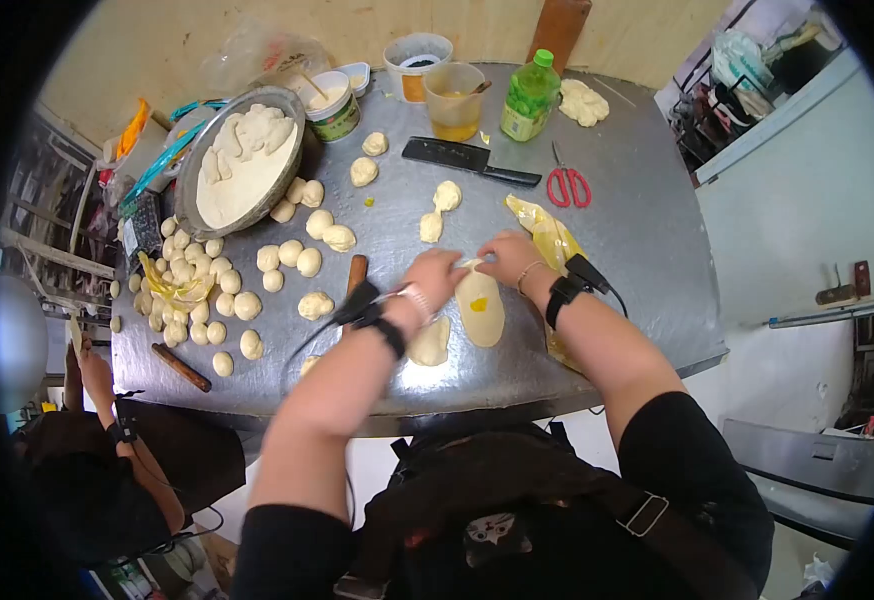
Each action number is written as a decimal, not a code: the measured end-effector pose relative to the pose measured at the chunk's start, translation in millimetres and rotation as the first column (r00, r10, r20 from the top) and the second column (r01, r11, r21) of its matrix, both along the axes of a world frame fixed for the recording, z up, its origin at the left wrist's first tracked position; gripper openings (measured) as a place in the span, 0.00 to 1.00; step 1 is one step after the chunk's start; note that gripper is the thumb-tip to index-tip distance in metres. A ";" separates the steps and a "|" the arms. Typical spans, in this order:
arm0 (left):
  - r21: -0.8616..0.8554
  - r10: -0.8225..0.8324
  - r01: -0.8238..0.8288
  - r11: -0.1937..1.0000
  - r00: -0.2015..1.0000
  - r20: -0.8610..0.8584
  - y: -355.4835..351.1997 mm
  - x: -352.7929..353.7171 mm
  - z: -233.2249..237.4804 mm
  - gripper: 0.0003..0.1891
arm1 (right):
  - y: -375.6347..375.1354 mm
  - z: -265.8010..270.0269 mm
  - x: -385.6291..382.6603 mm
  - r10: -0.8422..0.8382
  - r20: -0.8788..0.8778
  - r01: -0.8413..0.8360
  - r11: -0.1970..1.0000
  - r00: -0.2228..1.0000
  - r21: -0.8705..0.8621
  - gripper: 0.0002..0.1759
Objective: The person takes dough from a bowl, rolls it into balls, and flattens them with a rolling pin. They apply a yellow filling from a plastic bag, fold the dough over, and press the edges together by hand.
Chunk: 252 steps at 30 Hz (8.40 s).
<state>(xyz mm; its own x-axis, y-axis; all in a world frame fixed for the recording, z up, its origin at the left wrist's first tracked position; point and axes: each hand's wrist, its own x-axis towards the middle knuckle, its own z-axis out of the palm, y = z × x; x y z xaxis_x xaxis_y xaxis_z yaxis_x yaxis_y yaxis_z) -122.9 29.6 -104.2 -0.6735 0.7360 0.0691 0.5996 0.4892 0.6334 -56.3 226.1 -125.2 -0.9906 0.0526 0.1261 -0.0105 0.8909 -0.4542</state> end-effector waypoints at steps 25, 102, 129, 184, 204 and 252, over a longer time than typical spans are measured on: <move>-0.365 -0.232 0.127 0.923 0.937 -0.261 -42.0 111.0 36.8 0.26 | -43.6 58.9 127.4 0.100 0.186 -0.148 0.953 0.977 0.264 0.24; 0.155 0.391 -0.369 0.916 0.908 -0.148 -84.6 -354.4 132.6 0.27 | -36.7 -1.2 15.7 -0.422 0.137 0.409 0.905 0.896 0.114 0.36; -0.742 0.453 -0.258 0.619 0.889 0.069 -238.8 -343.2 81.5 0.21 | -36.3 -2.8 16.8 -0.401 0.146 0.379 0.912 0.904 0.159 0.36; 0.265 0.026 -0.260 0.929 0.757 0.653 -62.6 -20.3 107.9 0.17 | -1.3 77.7 -20.2 -0.147 -0.376 0.089 0.982 0.915 -0.166 0.19; -0.377 -0.186 0.133 0.916 0.977 -0.108 -62.1 35.1 0.5 0.32 | -79.4 21.1 77.1 -0.027 0.128 0.040 0.995 0.991 -0.096 0.35; -0.118 -0.013 -0.024 0.993 0.955 -0.297 -41.7 -47.5 12.9 0.23 | 9.0 25.9 -1.9 0.050 -0.200 -0.043 0.998 0.979 0.040 0.22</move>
